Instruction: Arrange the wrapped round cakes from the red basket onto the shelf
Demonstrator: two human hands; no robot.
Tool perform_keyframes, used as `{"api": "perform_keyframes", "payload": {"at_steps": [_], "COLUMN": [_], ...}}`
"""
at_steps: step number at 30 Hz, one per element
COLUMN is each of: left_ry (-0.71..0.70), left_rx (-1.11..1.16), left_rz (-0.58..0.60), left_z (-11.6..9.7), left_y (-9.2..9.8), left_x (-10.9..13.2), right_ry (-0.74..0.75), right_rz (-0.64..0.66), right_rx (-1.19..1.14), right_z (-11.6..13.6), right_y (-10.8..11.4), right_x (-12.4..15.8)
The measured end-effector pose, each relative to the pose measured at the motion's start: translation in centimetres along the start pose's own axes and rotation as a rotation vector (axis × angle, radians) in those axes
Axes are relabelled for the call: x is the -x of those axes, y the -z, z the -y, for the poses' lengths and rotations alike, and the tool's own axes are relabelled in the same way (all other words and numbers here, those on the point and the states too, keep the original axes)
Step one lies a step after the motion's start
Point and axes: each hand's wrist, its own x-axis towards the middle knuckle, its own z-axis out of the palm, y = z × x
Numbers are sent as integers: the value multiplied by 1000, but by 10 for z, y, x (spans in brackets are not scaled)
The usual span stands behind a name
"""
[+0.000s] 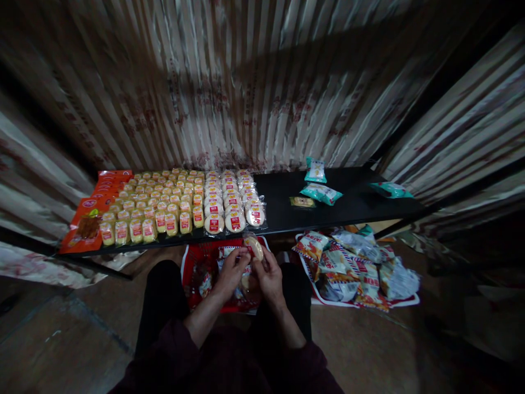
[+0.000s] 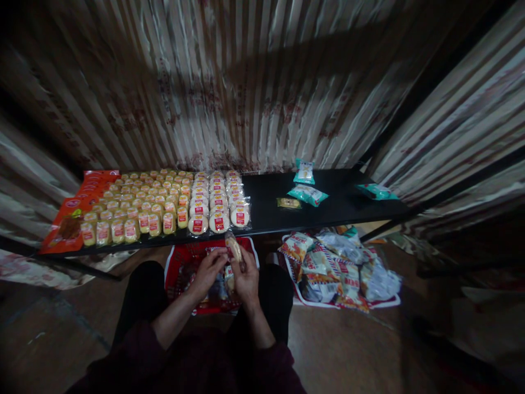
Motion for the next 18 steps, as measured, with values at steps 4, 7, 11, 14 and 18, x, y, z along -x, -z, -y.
{"api": "perform_keyframes", "payload": {"at_steps": [4,7,11,14,18], "left_ry": [43,107,139,191,212], "left_rx": [162,271,411,462,494], "left_rz": [38,14,-49,-112,-165], "left_z": [-9,-7,1,3,2], "left_y": [-1,-1,1,4,9], "left_x": [9,11,8,4,2], "right_ry": [319,492,603,637,656], "right_rz": [3,2,65,115,83], "right_rx": [310,516,664,687,644], "right_z": [0,-2,-4,-2,1], "right_y": [-2,-6,-13,-13,-10], "right_x": [6,12,21,24,22]}}
